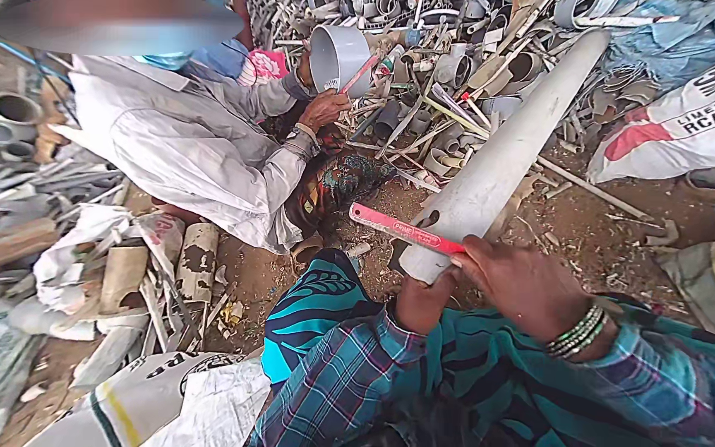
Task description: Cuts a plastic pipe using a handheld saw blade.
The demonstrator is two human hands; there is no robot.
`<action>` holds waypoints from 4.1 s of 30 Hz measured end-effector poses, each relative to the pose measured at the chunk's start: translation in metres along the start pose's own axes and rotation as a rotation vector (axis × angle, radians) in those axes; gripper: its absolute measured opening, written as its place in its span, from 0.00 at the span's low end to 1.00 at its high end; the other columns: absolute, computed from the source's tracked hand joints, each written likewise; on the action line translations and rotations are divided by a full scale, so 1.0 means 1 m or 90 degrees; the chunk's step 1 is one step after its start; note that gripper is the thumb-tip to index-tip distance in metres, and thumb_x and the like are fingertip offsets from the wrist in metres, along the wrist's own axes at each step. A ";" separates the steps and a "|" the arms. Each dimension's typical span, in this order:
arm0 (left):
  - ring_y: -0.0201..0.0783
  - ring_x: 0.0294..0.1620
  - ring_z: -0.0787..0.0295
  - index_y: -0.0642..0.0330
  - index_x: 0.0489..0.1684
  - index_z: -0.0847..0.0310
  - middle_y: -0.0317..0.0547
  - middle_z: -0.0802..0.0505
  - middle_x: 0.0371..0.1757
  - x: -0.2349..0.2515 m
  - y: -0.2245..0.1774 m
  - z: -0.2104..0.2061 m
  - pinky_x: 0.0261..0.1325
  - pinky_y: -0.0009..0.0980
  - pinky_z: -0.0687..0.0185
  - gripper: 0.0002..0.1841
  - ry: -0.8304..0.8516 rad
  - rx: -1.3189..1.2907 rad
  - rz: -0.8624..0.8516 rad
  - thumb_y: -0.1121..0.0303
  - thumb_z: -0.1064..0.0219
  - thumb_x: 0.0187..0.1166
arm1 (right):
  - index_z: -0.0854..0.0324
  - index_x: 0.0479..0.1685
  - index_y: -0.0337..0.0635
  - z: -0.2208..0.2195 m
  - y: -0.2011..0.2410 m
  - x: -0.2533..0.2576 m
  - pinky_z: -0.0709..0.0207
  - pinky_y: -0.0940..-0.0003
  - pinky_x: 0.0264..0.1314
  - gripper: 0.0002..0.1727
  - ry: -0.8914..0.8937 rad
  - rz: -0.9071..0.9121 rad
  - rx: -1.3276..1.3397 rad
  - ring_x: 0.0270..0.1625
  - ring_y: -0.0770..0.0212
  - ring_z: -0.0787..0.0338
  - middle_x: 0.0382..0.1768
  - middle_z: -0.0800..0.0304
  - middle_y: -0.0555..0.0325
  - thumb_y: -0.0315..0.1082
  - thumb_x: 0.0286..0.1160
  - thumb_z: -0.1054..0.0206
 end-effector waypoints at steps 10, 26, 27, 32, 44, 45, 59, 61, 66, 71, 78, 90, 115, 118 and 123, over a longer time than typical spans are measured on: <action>0.15 0.45 0.12 0.71 0.47 0.23 0.27 0.08 0.39 0.002 0.001 0.004 0.57 0.18 0.16 0.12 -0.015 -0.020 -0.004 0.87 0.34 0.67 | 0.18 0.34 0.32 -0.007 -0.009 0.001 0.25 0.45 0.15 0.23 0.013 -0.023 0.044 0.20 0.35 0.12 0.16 0.20 0.40 0.46 0.86 0.43; 0.16 0.46 0.12 0.75 0.47 0.23 0.30 0.08 0.39 0.001 0.000 0.003 0.58 0.18 0.16 0.13 -0.048 -0.008 0.010 0.89 0.35 0.66 | 0.21 0.46 0.29 -0.007 -0.062 0.021 0.23 0.32 0.33 0.23 0.159 -0.205 0.009 0.38 0.22 0.09 0.29 0.14 0.28 0.45 0.93 0.46; 0.15 0.46 0.11 0.75 0.47 0.23 0.30 0.08 0.39 0.001 0.000 0.002 0.58 0.18 0.16 0.13 -0.039 -0.003 0.007 0.89 0.35 0.65 | 0.19 0.42 0.29 -0.003 -0.046 0.016 0.23 0.36 0.28 0.23 0.132 -0.151 0.003 0.33 0.25 0.09 0.26 0.14 0.31 0.44 0.92 0.44; 0.14 0.47 0.13 0.81 0.48 0.22 0.36 0.08 0.41 -0.004 0.001 -0.001 0.59 0.16 0.18 0.13 0.003 0.071 0.022 0.86 0.32 0.66 | 0.16 0.36 0.33 0.007 -0.006 0.004 0.24 0.46 0.17 0.22 0.060 -0.007 -0.026 0.22 0.34 0.10 0.18 0.18 0.40 0.46 0.86 0.39; 0.16 0.49 0.13 0.85 0.50 0.21 0.46 0.08 0.44 -0.014 0.005 -0.009 0.59 0.15 0.19 0.15 0.073 0.155 0.019 0.83 0.29 0.67 | 0.17 0.42 0.31 0.006 -0.014 0.008 0.22 0.44 0.24 0.22 0.150 -0.057 -0.057 0.30 0.31 0.08 0.23 0.15 0.36 0.46 0.90 0.41; 0.17 0.50 0.13 0.86 0.50 0.22 0.48 0.08 0.45 -0.014 0.006 -0.010 0.61 0.16 0.20 0.16 0.085 0.166 -0.001 0.82 0.29 0.67 | 0.16 0.41 0.32 0.010 -0.008 0.005 0.22 0.45 0.22 0.22 0.138 -0.048 -0.066 0.29 0.32 0.08 0.22 0.15 0.37 0.46 0.88 0.40; 0.14 0.50 0.14 0.87 0.50 0.22 0.47 0.07 0.44 -0.021 0.011 -0.016 0.60 0.15 0.20 0.17 0.104 0.160 -0.016 0.83 0.29 0.64 | 0.16 0.36 0.35 0.009 0.004 -0.002 0.24 0.48 0.19 0.22 0.149 0.032 -0.038 0.25 0.37 0.09 0.19 0.17 0.42 0.47 0.86 0.38; 0.15 0.50 0.13 0.81 0.49 0.21 0.38 0.07 0.43 -0.017 0.008 -0.013 0.61 0.17 0.18 0.14 0.086 0.083 0.014 0.86 0.31 0.65 | 0.18 0.44 0.33 -0.001 -0.039 0.017 0.22 0.40 0.28 0.22 0.209 -0.103 -0.023 0.34 0.30 0.08 0.26 0.14 0.35 0.47 0.91 0.43; 0.25 0.51 0.09 0.66 0.59 0.31 0.34 0.08 0.46 -0.003 0.012 0.004 0.60 0.27 0.14 0.12 -0.090 -0.200 0.123 0.78 0.55 0.85 | 0.21 0.51 0.28 -0.018 -0.074 0.026 0.22 0.30 0.39 0.24 0.200 -0.220 0.034 0.43 0.21 0.09 0.34 0.13 0.25 0.45 0.94 0.47; 0.33 0.60 0.13 0.57 0.74 0.37 0.41 0.12 0.57 0.017 0.014 0.023 0.62 0.34 0.15 0.31 -0.239 -0.270 0.174 0.46 0.76 0.93 | 0.17 0.48 0.30 -0.035 -0.015 0.011 0.18 0.40 0.28 0.24 0.140 -0.040 0.069 0.33 0.30 0.07 0.27 0.12 0.34 0.47 0.90 0.44; 0.36 0.61 0.14 0.56 0.73 0.34 0.45 0.14 0.59 0.027 0.020 0.046 0.58 0.37 0.16 0.28 -0.389 -0.274 0.193 0.48 0.70 0.95 | 0.28 0.73 0.29 -0.067 -0.107 0.048 0.24 0.31 0.61 0.28 0.327 -0.320 0.118 0.61 0.25 0.12 0.54 0.13 0.24 0.47 0.97 0.55; 0.39 0.65 0.18 0.58 0.78 0.36 0.50 0.18 0.66 0.031 0.020 0.054 0.62 0.39 0.20 0.26 -0.430 -0.286 0.216 0.51 0.66 0.96 | 0.34 0.79 0.27 -0.085 -0.128 0.062 0.27 0.28 0.65 0.29 0.282 -0.370 0.140 0.66 0.21 0.15 0.58 0.16 0.18 0.45 0.98 0.57; 0.42 0.73 0.24 0.57 0.82 0.39 0.52 0.22 0.75 0.032 0.018 0.056 0.70 0.45 0.26 0.27 -0.457 -0.285 0.224 0.51 0.63 0.95 | 0.23 0.62 0.22 -0.094 -0.047 0.022 0.17 0.32 0.40 0.22 0.162 -0.124 0.154 0.41 0.23 0.07 0.38 0.10 0.24 0.38 0.89 0.41; 0.42 0.69 0.21 0.57 0.81 0.37 0.53 0.20 0.72 0.032 0.019 0.057 0.65 0.44 0.23 0.27 -0.461 -0.279 0.232 0.50 0.63 0.95 | 0.38 0.81 0.25 -0.103 -0.123 0.043 0.24 0.29 0.63 0.28 0.248 -0.347 0.156 0.61 0.21 0.13 0.54 0.14 0.19 0.41 0.96 0.51; 0.43 0.69 0.21 0.60 0.78 0.36 0.54 0.20 0.71 0.031 0.021 0.057 0.67 0.44 0.23 0.25 -0.476 -0.297 0.223 0.52 0.60 0.95 | 0.39 0.82 0.22 -0.101 -0.109 0.034 0.26 0.32 0.67 0.28 0.227 -0.392 0.237 0.62 0.23 0.13 0.55 0.15 0.18 0.37 0.94 0.48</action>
Point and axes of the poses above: each hand's wrist, its own x-axis towards the middle knuckle, its own z-axis out of the back of the hand, y = z × x, the point moved 8 cm from there along x, towards the middle knuckle
